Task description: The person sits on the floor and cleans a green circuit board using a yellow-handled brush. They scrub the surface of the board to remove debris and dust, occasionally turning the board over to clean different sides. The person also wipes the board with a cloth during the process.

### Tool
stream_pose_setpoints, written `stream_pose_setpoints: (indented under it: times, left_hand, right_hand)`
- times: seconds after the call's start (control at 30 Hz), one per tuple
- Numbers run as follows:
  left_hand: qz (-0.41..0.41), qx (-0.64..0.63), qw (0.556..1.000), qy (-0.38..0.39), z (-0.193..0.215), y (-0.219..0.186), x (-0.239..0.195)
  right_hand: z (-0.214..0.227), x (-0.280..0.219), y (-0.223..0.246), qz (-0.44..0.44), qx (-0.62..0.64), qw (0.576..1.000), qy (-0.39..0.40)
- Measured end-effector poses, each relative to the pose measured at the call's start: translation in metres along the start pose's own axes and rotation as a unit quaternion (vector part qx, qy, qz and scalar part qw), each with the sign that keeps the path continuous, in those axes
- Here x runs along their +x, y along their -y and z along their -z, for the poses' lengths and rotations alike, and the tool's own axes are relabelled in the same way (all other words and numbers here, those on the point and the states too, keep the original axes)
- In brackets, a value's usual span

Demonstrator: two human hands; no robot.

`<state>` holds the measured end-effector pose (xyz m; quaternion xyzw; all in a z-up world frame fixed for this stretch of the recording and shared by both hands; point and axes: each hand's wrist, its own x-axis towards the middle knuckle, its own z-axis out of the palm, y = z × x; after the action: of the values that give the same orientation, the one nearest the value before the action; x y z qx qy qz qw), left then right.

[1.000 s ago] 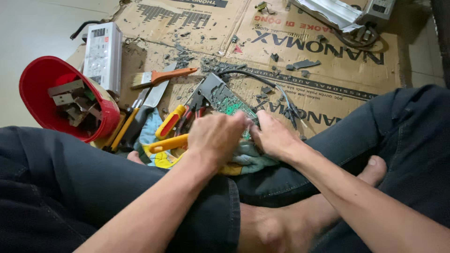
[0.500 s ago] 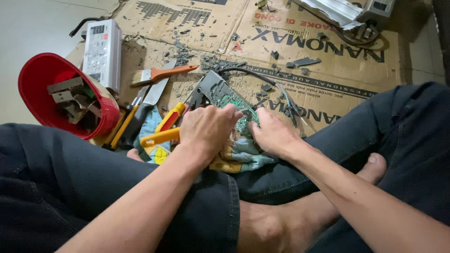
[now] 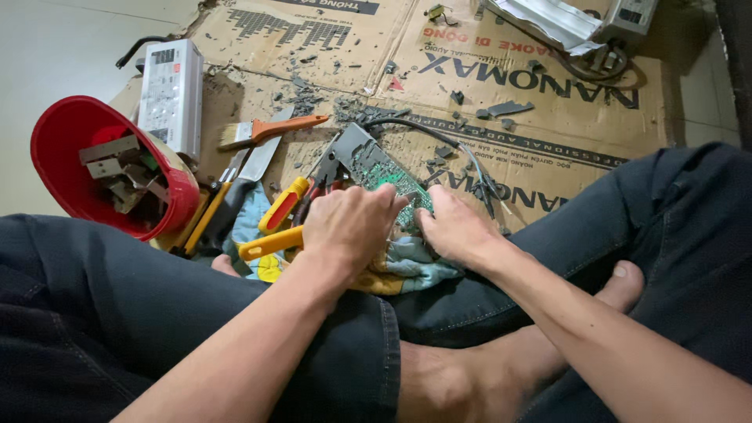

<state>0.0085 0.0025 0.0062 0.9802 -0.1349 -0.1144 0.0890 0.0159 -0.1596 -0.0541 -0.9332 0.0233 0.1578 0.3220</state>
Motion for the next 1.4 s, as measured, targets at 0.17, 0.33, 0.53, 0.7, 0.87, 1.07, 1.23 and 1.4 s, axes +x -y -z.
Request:
stream_pose_setpoints:
  times: [0.17,0.33,0.53,0.7,0.87,1.07,1.23,1.4]
  left_hand:
    - [0.005,-0.009,1.000,-0.018,-0.006,-0.002,0.005]
    - [-0.003,-0.004,1.000,-0.013,-0.002,0.003,0.007]
    - [-0.003,0.000,1.000,0.004,0.000,-0.001,-0.002]
    - [0.011,-0.013,1.000,0.002,-0.003,-0.004,-0.001]
    - [0.063,-0.008,0.998,0.008,-0.001,0.010,0.004]
    - [0.071,-0.027,0.997,0.019,0.005,0.013,0.005]
    - [0.027,-0.012,0.998,0.062,0.016,-0.007,-0.008]
    - [0.049,-0.004,0.998,0.037,-0.011,-0.001,0.003]
  right_hand:
    - [0.001,0.002,0.002,-0.025,-0.006,1.000,0.006]
    - [-0.002,0.009,-0.004,-0.014,0.029,0.999,-0.008]
    - [-0.004,0.009,-0.003,-0.028,-0.006,0.999,0.023]
    - [0.000,0.003,0.002,-0.016,0.015,1.000,0.013]
    - [0.009,-0.006,0.006,-0.023,0.024,0.999,0.017]
    - [0.013,-0.004,0.011,-0.031,0.008,0.999,0.011]
    - [0.011,0.000,0.011,-0.039,-0.015,0.999,0.007]
    - [0.009,0.000,0.012,-0.033,-0.034,0.999,0.013]
